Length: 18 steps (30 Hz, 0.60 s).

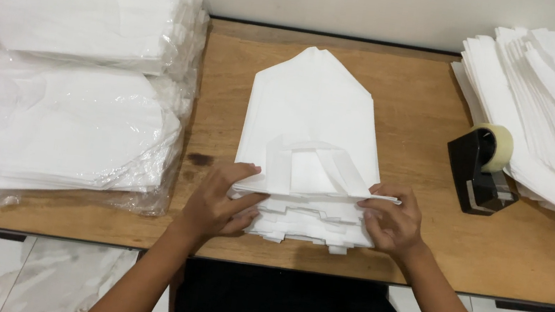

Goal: Folding and stacking white plastic bags on a production table.

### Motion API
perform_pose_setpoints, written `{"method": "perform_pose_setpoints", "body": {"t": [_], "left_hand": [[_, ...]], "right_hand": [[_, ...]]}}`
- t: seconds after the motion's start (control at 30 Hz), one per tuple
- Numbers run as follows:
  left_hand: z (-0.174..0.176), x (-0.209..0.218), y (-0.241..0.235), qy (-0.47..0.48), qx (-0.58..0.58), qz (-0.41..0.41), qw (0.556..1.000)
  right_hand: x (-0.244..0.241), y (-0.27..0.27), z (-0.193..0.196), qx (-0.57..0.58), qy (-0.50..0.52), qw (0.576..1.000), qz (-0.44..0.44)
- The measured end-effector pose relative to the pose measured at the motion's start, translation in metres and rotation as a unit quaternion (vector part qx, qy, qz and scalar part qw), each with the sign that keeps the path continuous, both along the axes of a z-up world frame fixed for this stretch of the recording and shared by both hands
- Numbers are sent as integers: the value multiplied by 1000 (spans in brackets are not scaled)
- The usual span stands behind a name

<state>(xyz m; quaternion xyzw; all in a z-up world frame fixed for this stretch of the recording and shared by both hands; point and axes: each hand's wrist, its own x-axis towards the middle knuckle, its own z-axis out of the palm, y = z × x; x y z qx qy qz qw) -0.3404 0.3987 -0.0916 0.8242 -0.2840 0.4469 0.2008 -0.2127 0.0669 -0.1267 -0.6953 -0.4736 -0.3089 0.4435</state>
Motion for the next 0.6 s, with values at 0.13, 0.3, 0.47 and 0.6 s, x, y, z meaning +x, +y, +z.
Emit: {"method": "perform_pose_setpoints", "body": {"t": [0.13, 0.3, 0.47, 0.6], "left_hand": [[-2, -2, 0, 15, 4, 17, 1000], [-4, -1, 0, -1, -36, -4, 999], [-6, -2, 2, -30, -44, -7, 999], [-14, -1, 2, -66, -45, -3, 997]], "right_hand": [[4, -5, -9, -10, 4, 1000, 17], [8, -6, -17, -42, 1, 998, 42], [6, -4, -8, -38, -21, 998, 45], [5, -1, 1, -14, -51, 996, 67]]}}
